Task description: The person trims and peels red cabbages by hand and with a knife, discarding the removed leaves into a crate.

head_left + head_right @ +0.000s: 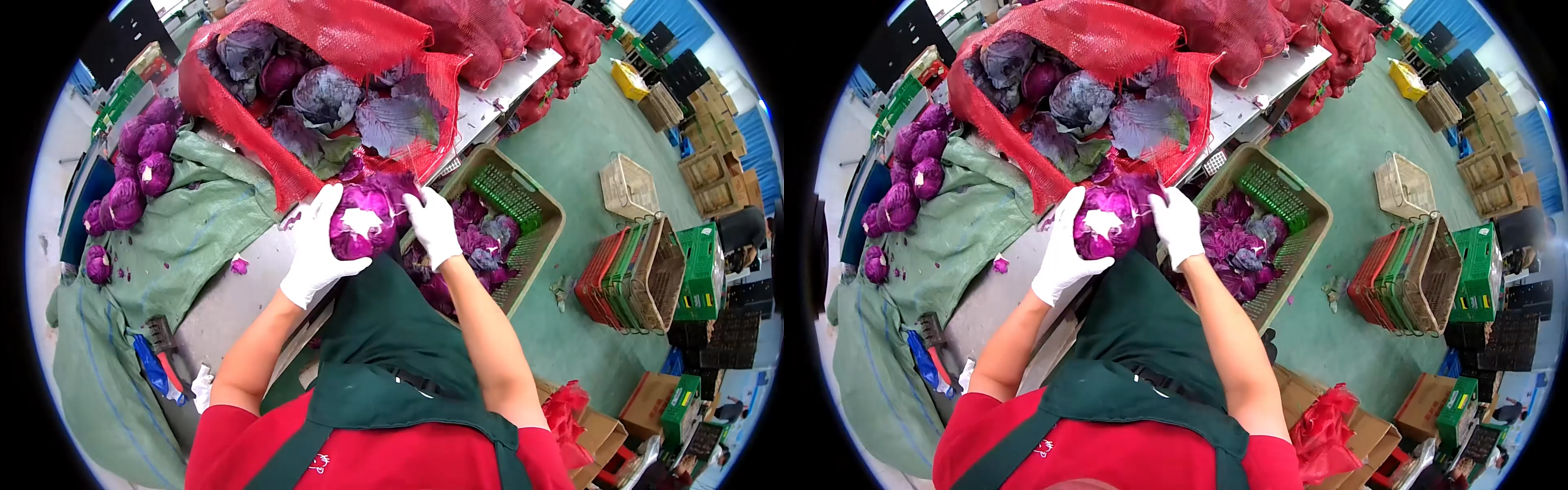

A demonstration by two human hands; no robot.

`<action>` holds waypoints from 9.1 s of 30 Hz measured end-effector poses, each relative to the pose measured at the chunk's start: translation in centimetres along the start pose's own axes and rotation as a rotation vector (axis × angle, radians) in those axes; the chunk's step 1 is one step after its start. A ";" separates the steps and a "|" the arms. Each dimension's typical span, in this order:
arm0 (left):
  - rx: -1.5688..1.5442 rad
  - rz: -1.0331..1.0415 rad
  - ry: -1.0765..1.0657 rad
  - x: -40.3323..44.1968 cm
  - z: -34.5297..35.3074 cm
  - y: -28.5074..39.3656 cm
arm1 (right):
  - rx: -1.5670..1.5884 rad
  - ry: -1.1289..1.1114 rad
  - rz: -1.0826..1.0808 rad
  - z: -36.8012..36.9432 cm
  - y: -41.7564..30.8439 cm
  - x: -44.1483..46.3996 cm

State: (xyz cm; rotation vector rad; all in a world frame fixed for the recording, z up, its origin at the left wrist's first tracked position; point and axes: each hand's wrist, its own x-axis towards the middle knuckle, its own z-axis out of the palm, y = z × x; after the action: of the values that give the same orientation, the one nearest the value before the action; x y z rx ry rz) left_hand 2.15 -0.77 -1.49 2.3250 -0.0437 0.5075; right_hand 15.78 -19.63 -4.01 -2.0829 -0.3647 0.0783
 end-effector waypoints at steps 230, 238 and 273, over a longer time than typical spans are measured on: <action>-0.492 -0.375 0.128 -3.5 -1.0 -0.5 | 0.176 0.080 0.054 0.4 -1.7 -3.0; -0.320 -0.324 0.104 -3.2 -1.5 -0.1 | 0.025 -0.178 -0.159 -1.0 -7.6 -4.8; 0.123 0.151 0.157 0.3 -1.8 -1.3 | 0.153 0.000 -0.136 5.0 -1.7 -6.3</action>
State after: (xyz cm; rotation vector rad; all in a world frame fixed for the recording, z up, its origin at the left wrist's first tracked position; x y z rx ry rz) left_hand 2.05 1.45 -1.02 2.4051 -0.1165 0.7864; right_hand 8.35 -16.52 -5.72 -1.9019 -0.4846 0.0241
